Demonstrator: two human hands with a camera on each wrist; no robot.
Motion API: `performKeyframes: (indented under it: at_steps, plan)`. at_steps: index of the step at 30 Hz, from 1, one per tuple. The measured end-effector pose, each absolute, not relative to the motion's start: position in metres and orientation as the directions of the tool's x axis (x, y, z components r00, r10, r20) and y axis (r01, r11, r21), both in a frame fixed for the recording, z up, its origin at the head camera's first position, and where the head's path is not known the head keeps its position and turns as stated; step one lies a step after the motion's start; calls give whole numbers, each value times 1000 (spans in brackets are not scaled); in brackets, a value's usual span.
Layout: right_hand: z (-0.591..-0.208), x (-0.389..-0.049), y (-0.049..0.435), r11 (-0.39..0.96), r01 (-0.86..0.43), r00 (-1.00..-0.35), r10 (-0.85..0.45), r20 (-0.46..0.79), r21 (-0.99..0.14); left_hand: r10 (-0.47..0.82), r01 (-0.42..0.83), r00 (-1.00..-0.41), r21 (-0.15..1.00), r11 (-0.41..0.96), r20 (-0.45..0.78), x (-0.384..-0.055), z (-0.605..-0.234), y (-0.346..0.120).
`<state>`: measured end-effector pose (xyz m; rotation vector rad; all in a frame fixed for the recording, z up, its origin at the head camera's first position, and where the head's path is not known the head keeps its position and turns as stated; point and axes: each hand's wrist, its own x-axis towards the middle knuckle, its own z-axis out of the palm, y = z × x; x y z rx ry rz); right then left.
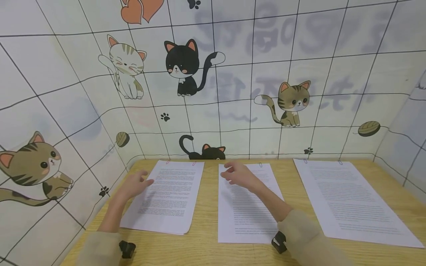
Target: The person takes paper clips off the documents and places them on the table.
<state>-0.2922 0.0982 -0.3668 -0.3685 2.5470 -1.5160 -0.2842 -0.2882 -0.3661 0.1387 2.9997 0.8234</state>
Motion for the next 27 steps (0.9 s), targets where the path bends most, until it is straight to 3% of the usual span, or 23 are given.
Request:
performKeyframes:
  at_steps: [14,27]
  plan:
    - [-375,-291,46,296,76,-913,-363,-185,-952,16,-31,-996,493,870,-90,-297,-380,-309]
    - [-381,-289,16,203,218,-919,-287,-271,-955,-49,-131,-984,503,854,-174,-299,-377,-305]
